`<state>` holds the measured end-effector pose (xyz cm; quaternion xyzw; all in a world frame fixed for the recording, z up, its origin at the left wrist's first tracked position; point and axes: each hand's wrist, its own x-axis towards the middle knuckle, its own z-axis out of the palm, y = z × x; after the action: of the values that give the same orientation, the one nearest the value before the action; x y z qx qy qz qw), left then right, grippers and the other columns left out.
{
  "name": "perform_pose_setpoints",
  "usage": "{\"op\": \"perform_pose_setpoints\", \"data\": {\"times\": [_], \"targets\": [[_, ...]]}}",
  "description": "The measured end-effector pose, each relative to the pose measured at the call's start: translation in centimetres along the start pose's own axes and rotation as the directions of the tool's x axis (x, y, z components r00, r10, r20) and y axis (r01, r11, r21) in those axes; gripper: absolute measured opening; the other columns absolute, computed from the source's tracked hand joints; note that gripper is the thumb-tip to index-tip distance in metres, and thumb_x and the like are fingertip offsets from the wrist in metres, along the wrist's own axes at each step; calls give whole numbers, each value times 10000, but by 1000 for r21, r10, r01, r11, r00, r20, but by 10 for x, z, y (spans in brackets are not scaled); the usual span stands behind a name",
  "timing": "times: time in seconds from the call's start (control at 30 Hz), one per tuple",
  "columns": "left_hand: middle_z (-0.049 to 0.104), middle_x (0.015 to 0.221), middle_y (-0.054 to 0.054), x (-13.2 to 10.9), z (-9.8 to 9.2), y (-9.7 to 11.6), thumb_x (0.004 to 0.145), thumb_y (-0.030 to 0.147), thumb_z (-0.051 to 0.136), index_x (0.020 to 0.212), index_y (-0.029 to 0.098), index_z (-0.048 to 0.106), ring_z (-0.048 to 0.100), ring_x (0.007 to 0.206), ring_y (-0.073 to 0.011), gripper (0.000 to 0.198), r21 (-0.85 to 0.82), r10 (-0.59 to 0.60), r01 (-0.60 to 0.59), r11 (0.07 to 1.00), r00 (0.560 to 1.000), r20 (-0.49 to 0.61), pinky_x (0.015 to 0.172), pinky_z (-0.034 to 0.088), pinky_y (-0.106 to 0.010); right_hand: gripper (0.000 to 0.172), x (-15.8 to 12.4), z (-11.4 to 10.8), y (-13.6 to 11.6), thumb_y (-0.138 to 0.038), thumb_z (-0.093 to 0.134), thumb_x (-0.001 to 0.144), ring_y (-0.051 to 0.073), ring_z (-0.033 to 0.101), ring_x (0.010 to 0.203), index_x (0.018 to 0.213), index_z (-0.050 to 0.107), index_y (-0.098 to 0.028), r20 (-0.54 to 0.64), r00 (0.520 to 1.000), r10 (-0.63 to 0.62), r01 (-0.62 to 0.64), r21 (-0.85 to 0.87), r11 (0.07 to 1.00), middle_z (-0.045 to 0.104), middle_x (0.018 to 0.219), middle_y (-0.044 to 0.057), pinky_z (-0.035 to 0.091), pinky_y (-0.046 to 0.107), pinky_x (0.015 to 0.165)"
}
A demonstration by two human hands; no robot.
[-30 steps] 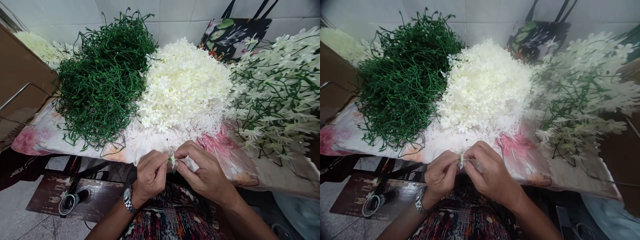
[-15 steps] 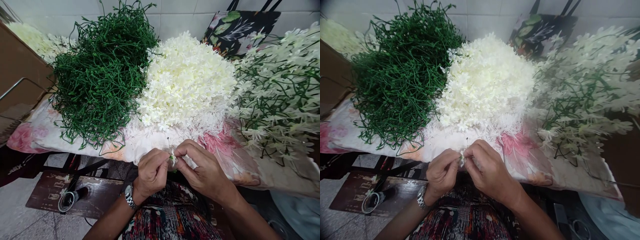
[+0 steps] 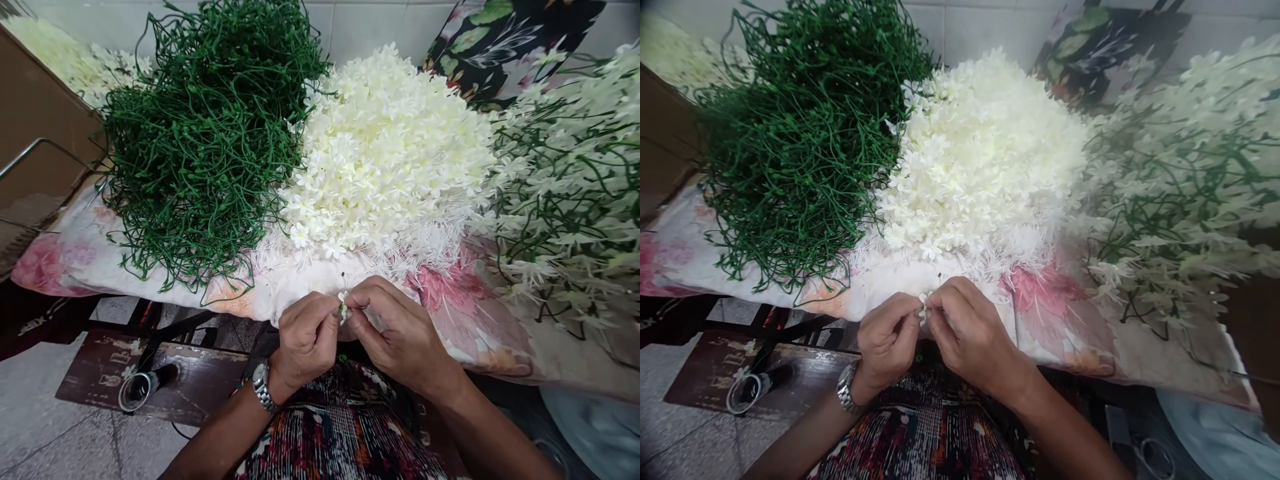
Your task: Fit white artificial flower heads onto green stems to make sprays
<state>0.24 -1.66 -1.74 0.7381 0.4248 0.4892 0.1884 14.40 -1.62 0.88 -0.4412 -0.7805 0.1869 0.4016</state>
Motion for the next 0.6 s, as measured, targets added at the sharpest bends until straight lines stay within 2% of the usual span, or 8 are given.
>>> {"op": "perform_pose_setpoints", "data": {"times": [0.13, 0.2, 0.23, 0.3, 0.37, 0.47, 0.53, 0.6], "targets": [[536, 552, 15, 4, -2, 2, 771, 48, 458, 703, 159, 583, 472, 494, -91, 181, -60, -70, 71, 996, 997, 29, 473, 378, -198, 126, 0, -2, 3, -65, 459, 832, 134, 541, 668, 811, 519, -174, 12, 1000, -6, 6, 2, 1000, 546, 716, 32, 477, 262, 580], [556, 566, 15, 6, -5, 2, 770, 72, 475, 709, 157, 602, 471, 493, -84, 165, -162, -180, 193, 968, 980, 88, 472, 380, -191, 123, 1, -7, 3, -70, 466, 838, 133, 553, 684, 831, 533, -173, 21, 1000, -23, 23, -5, 1000, 558, 732, 36, 481, 259, 593], [555, 560, 18, 7, -6, 2, 772, 96, 487, 705, 157, 609, 464, 485, -81, 151, -231, -260, 285, 930, 956, 135, 463, 375, -186, 118, 1, -10, 2, -76, 475, 838, 136, 559, 698, 845, 542, -173, 21, 999, -34, 34, -19, 999, 568, 747, 39, 484, 262, 604], [529, 523, 27, 9, -9, 1, 774, 176, 529, 693, 152, 616, 432, 452, -72, 121, -388, -425, 489, 781, 872, 243, 430, 353, -178, 108, 1, -18, -1, -97, 498, 833, 148, 570, 729, 876, 560, -175, 10, 998, -61, 61, -67, 996, 584, 778, 48, 491, 277, 629], [501, 496, 30, 9, -11, 0, 751, 288, 599, 686, 141, 618, 401, 425, -65, 162, -514, -540, 645, 566, 761, 361, 407, 333, -175, 121, 2, -24, -3, -105, 515, 821, 158, 577, 745, 902, 574, -173, -8, 996, -92, 91, -114, 989, 592, 798, 55, 492, 286, 643], [491, 485, 29, 8, -12, 2, 655, 414, 705, 662, 131, 620, 373, 411, -58, 295, -582, -595, 752, 310, 630, 498, 403, 320, -179, 149, 3, -29, -6, -86, 527, 800, 158, 574, 737, 909, 586, -169, 2, 988, -155, 154, -134, 979, 599, 799, 56, 487, 283, 635], [490, 484, 26, 9, -13, 4, 609, 431, 743, 640, 128, 617, 373, 418, -58, 329, -593, -602, 774, 222, 587, 541, 414, 326, -187, 141, 3, -28, -7, -77, 532, 793, 160, 564, 733, 893, 589, -159, 35, 979, -199, 202, -129, 971, 603, 793, 62, 484, 286, 630], [484, 483, 26, 10, -13, 6, 595, 419, 760, 625, 126, 615, 372, 423, -58, 328, -606, -603, 775, 181, 574, 554, 425, 334, -193, 117, 4, -26, -7, -79, 528, 802, 161, 554, 723, 872, 588, -150, 61, 973, -223, 229, -128, 965, 604, 773, 65, 481, 292, 628]]}}
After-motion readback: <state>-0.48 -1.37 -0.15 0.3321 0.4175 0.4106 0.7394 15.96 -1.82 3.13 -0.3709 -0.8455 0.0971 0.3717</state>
